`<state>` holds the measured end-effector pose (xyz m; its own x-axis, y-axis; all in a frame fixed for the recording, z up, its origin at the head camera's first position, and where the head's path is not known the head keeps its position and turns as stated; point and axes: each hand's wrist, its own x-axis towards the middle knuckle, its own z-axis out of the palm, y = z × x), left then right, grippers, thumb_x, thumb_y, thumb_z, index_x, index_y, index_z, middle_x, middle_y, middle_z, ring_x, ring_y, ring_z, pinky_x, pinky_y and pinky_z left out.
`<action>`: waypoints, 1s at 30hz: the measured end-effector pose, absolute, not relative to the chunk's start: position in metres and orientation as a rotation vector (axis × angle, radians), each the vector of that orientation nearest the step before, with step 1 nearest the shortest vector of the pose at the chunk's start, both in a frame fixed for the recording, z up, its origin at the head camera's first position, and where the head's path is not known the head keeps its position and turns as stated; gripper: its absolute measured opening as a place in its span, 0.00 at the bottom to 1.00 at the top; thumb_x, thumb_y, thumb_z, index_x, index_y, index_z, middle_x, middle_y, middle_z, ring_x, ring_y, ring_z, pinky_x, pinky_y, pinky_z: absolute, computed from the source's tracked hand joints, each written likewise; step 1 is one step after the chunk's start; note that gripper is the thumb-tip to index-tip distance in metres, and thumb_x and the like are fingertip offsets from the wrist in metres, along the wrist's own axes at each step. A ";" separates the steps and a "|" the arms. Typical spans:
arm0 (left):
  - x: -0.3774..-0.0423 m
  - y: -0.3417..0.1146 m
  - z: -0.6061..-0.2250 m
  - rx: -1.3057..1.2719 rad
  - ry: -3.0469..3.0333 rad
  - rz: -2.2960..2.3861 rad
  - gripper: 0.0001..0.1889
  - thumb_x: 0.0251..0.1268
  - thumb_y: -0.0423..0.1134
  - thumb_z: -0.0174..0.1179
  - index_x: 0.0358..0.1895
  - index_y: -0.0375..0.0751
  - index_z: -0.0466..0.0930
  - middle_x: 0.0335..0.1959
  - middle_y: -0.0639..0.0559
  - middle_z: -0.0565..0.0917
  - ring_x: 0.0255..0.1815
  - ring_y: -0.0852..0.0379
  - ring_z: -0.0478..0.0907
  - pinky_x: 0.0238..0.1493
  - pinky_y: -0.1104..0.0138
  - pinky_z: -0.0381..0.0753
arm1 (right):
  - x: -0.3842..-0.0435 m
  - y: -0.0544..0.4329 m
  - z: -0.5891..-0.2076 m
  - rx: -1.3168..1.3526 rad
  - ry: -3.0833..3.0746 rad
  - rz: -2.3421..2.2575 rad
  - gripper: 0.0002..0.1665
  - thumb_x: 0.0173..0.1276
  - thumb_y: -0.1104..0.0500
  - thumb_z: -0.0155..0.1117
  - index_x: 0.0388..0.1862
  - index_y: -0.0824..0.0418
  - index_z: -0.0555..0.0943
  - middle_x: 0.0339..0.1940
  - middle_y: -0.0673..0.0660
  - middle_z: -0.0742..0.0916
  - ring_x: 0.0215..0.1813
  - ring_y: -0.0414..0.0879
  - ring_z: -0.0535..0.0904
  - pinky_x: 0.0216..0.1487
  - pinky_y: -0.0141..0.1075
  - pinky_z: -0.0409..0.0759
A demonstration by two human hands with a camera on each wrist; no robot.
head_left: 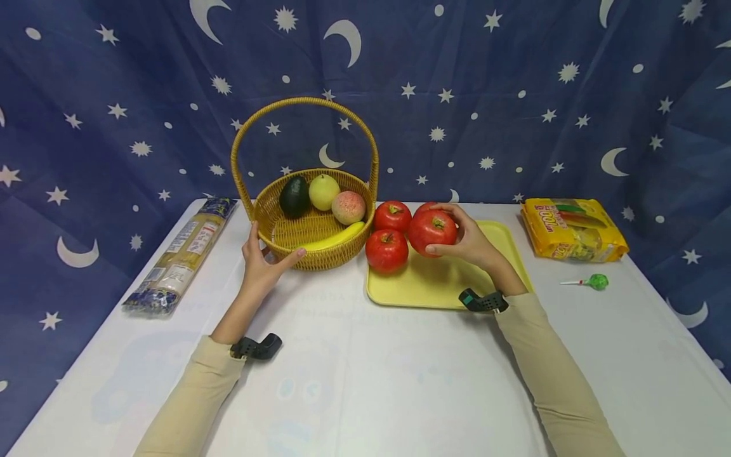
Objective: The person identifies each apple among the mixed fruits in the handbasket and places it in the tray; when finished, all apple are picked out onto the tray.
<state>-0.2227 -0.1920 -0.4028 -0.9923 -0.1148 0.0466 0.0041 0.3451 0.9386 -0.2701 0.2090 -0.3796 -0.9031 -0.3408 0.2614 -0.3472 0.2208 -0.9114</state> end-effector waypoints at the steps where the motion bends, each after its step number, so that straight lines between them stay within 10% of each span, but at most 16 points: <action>1: -0.223 -0.192 -0.403 0.103 -2.490 -1.738 0.58 0.61 0.45 0.67 0.78 0.55 0.25 0.76 0.36 0.33 0.75 0.34 0.52 0.69 0.49 0.67 | -0.271 0.209 -0.380 0.695 -2.454 1.827 0.43 0.52 0.70 0.74 0.66 0.64 0.66 0.61 0.56 0.74 0.60 0.49 0.70 0.51 0.30 0.81; 30: -0.223 -0.192 -0.402 0.106 -2.495 -1.740 0.58 0.61 0.45 0.67 0.78 0.56 0.25 0.76 0.37 0.33 0.75 0.34 0.52 0.69 0.49 0.66 | -0.271 0.211 -0.386 0.593 -2.631 1.853 0.43 0.55 0.66 0.74 0.69 0.61 0.64 0.66 0.64 0.70 0.66 0.58 0.67 0.56 0.41 0.80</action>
<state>-0.2227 -0.1923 -0.4022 -0.9928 -0.1128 0.0403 -0.0011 0.3452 0.9385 -0.2711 0.2112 -0.3856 -0.9261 -0.3638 0.1000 -0.2168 0.2961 -0.9303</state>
